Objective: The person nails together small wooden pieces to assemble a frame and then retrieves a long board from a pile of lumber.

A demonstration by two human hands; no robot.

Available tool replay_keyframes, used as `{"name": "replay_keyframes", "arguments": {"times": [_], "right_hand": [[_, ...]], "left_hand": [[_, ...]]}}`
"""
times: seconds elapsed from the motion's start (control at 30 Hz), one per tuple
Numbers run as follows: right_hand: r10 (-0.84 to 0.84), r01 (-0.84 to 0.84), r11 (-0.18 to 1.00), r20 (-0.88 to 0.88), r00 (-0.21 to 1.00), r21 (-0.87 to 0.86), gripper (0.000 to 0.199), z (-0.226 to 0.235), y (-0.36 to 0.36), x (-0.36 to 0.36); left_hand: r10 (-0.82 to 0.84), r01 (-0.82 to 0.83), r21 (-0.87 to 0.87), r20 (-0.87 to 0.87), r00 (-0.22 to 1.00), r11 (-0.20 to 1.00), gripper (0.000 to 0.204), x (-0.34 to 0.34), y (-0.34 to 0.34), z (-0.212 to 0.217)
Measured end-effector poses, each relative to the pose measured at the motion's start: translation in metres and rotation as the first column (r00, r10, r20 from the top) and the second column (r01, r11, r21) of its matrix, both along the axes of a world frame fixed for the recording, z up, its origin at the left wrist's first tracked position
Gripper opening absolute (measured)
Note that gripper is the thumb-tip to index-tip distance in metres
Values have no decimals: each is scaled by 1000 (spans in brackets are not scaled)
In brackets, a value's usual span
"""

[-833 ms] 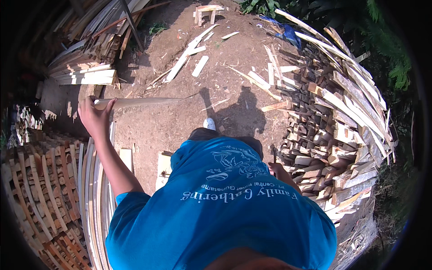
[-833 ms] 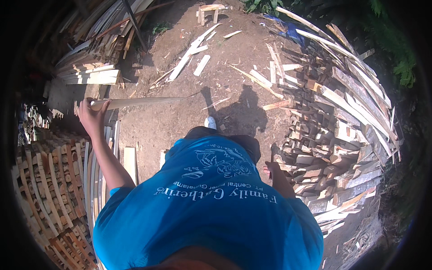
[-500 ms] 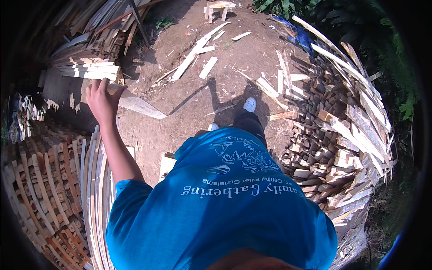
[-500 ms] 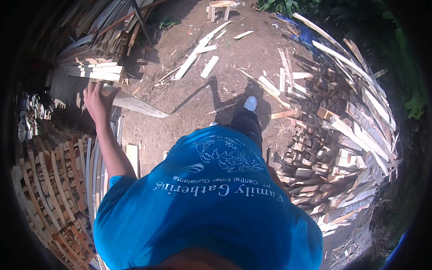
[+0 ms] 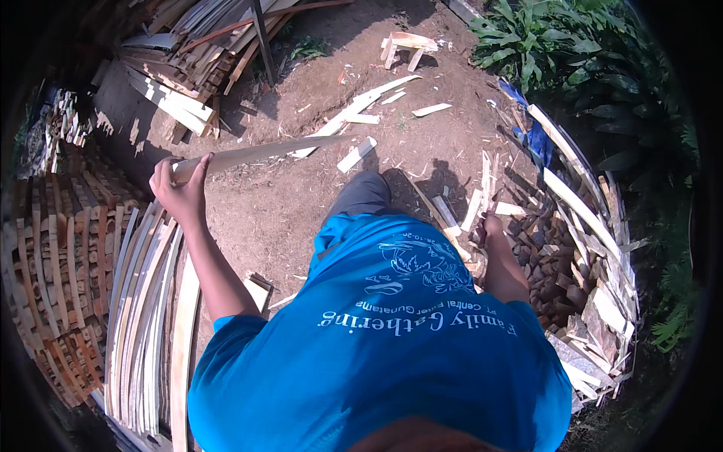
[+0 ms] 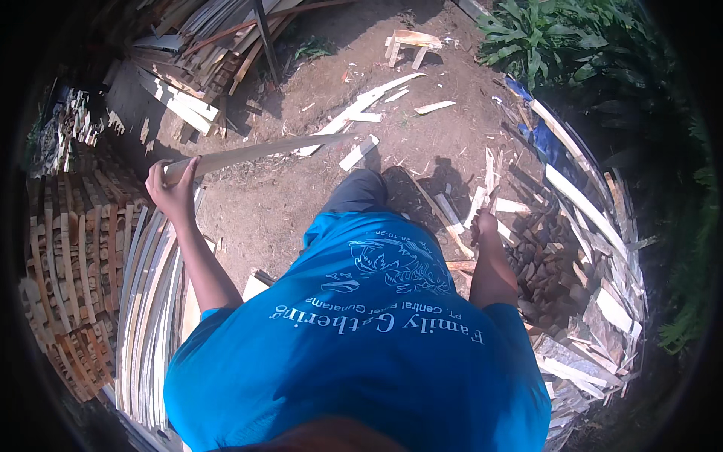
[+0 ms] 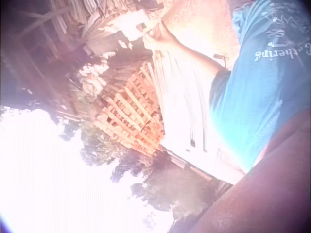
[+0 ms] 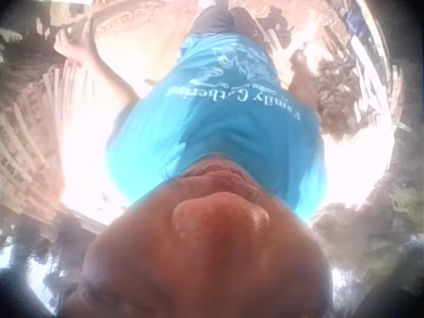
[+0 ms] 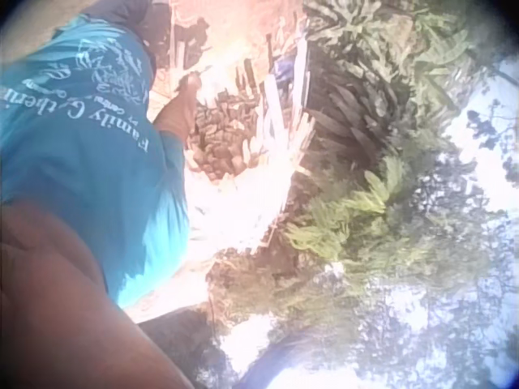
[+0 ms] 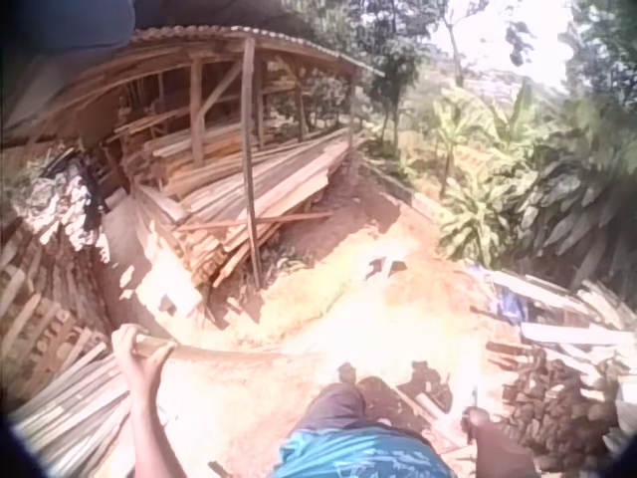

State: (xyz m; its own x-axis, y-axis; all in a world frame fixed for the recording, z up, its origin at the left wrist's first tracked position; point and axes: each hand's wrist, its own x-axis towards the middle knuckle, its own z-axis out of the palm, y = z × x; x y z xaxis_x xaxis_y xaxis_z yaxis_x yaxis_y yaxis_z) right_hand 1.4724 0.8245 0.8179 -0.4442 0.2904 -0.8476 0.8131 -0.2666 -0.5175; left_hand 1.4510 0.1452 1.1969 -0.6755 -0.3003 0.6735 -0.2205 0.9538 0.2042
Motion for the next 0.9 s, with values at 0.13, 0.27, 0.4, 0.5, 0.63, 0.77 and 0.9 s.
{"name": "replay_keyframes", "arguments": {"times": [0.13, 0.27, 0.4, 0.5, 0.63, 0.77, 0.9], "right_hand": [[-50, 60, 997, -171, 984, 54, 33, 44, -2, -101], [187, -166, 945, -49, 981, 283, 31, 11, 12, -138], [7, -45, 971, 160, 987, 233, 35, -19, -6, -118], [-185, 154, 972, 176, 967, 178, 39, -52, -19, -105], [-321, 318, 937, 2, 947, 148, 47, -27, -54, -130], [-556, 556, 831, -3, 831, 6, 60, -7, -42, -174], [-649, 647, 760, -106, 754, -51, 103, 30, -23, -268]], "left_hand": [[-78, 80, 91, -31, 997, 993, 48, -91, 31, -31], [-256, 265, 232, -68, 964, 936, 55, -212, 55, -49], [-228, 227, 329, -35, 973, 917, 51, -308, 63, -75], [-233, 185, 721, -34, 972, 667, 41, -370, 75, -97], [-235, 171, 926, -93, 968, 336, 35, -401, 69, -131], [-205, 137, 981, -106, 973, 139, 33, -424, 82, -165], [-135, 31, 997, -21, 991, 70, 35, -431, 100, -200]]}}
